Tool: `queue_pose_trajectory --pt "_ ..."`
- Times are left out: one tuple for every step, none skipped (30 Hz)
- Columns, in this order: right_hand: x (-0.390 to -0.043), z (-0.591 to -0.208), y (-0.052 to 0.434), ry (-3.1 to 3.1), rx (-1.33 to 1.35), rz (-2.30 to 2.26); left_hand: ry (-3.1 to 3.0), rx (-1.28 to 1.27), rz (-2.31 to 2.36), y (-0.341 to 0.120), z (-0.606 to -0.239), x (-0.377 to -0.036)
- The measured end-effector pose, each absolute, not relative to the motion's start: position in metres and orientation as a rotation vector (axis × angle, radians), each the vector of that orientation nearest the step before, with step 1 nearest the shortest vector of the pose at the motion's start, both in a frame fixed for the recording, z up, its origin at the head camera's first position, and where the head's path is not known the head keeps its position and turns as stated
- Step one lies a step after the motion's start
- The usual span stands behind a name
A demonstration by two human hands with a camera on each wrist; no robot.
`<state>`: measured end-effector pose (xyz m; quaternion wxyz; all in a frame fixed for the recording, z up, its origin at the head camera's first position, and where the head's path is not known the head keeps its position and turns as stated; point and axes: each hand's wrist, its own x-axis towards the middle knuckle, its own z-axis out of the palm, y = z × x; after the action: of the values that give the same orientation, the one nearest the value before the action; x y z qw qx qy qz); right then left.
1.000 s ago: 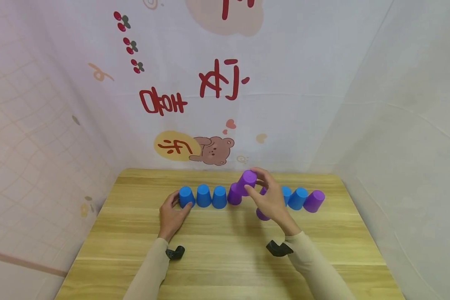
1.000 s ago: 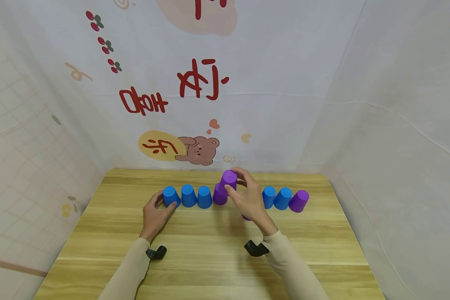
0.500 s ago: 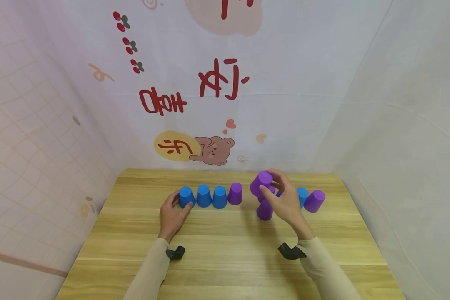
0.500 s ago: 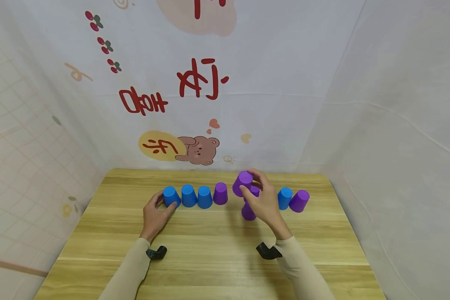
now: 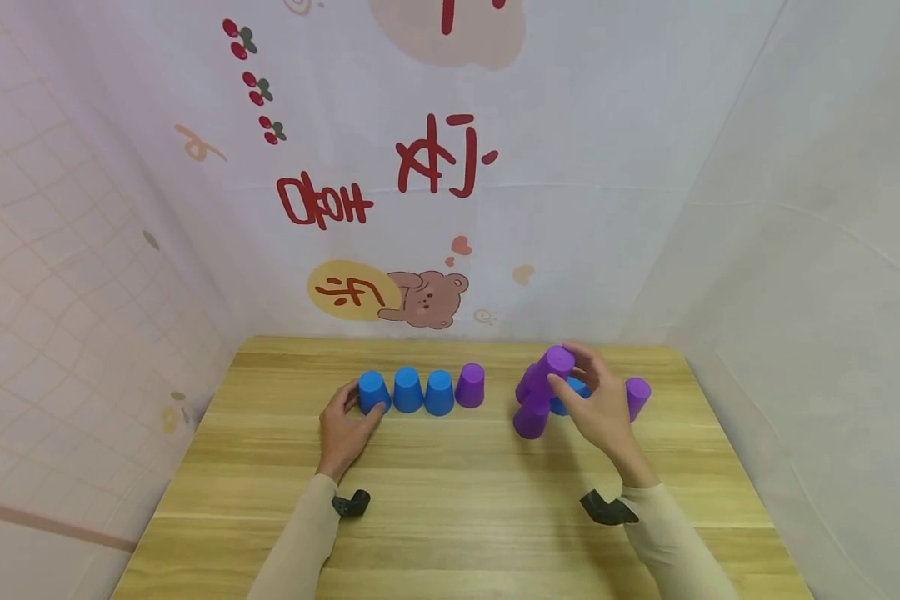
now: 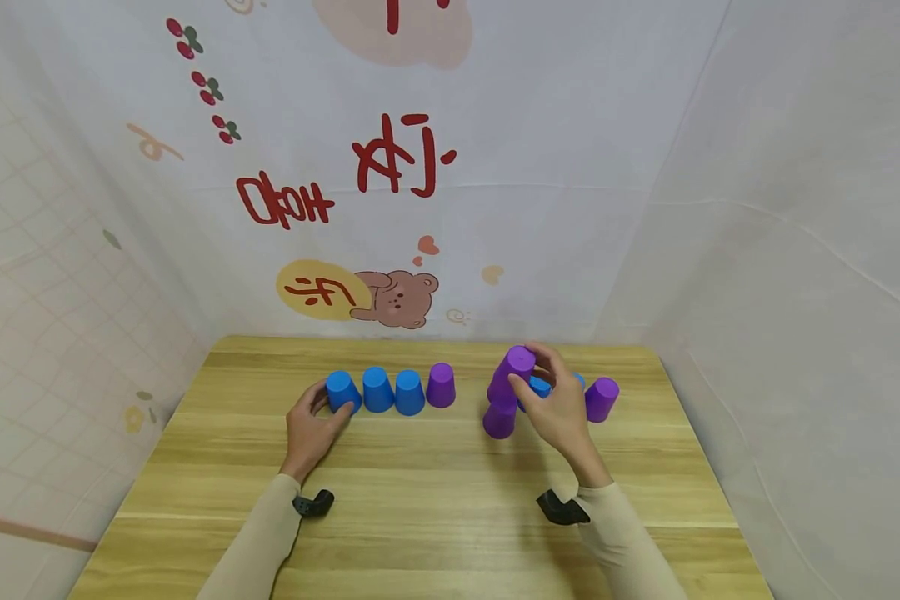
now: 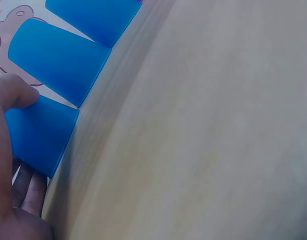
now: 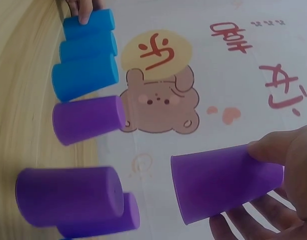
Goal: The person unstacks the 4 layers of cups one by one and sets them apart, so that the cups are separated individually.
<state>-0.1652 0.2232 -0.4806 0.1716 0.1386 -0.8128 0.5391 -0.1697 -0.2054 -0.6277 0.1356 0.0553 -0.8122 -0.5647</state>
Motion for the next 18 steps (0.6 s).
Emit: queue_pose_trajectory --pt "-0.165 -0.481 0.226 -2.304 0.391 1.525 -2.351 0.16 -1.635 -0.205 -0.627 -0.17" --pt "-0.165 -0.482 0.228 -2.3 0.388 1.525 -2.349 0.16 -1.637 -0.205 -0.627 -0.17" --pt "-0.165 -0.482 0.231 -2.301 0.381 1.519 -2.347 0.16 -1.639 -0.205 -0.627 -0.17" --pt "-0.164 -0.482 0.233 -2.302 0.374 1.518 -2.348 0.161 -1.639 -0.205 -0.627 -0.169" --pt "-0.164 -0.482 0.236 -2.306 0.365 1.518 -2.35 0.162 -1.638 -0.205 -0.626 -0.169" --pt "-0.164 -0.482 0.238 -2.315 0.353 1.513 -2.352 0.164 -1.636 -0.205 -0.626 -0.169" --pt "-0.163 -0.482 0.24 -2.326 0.341 1.509 -2.353 0.165 -1.635 -0.205 -0.626 -0.169" --pt "-0.163 -0.482 0.242 -2.335 0.327 1.508 -2.354 0.163 -1.633 -0.205 -0.626 -0.169" --pt "-0.162 -0.482 0.244 -2.346 0.313 1.505 -2.354 0.162 -1.63 -0.205 -0.626 -0.169" --pt "-0.162 -0.482 0.246 -2.355 0.3 1.505 -2.356 0.162 -1.626 -0.205 -0.626 -0.169" --pt "-0.162 -0.481 0.247 -2.365 0.287 1.504 -2.355 0.16 -1.624 -0.205 -0.626 -0.17" --pt "-0.161 -0.481 0.248 -2.371 0.278 1.504 -2.353 0.158 -1.622 -0.205 -0.626 -0.17" --pt "-0.161 -0.481 0.249 -2.376 0.27 1.503 -2.351 0.156 -1.621 -0.205 -0.626 -0.17" --pt "-0.16 -0.48 0.25 -2.381 0.263 1.499 -2.35 0.153 -1.619 -0.205 -0.626 -0.17" --pt "-0.16 -0.48 0.251 -2.383 0.26 1.497 -2.348 0.152 -1.619 -0.205 -0.626 -0.17" --pt "-0.16 -0.48 0.251 -2.386 0.255 1.494 -2.347 0.152 -1.618 -0.205 -0.626 -0.17" --pt "-0.159 -0.481 0.252 -2.385 0.253 1.496 -2.348 0.151 -1.617 -0.205 -0.626 -0.17" --pt "-0.159 -0.481 0.252 -2.381 0.254 1.497 -2.348 0.151 -1.617 -0.205 -0.626 -0.17"
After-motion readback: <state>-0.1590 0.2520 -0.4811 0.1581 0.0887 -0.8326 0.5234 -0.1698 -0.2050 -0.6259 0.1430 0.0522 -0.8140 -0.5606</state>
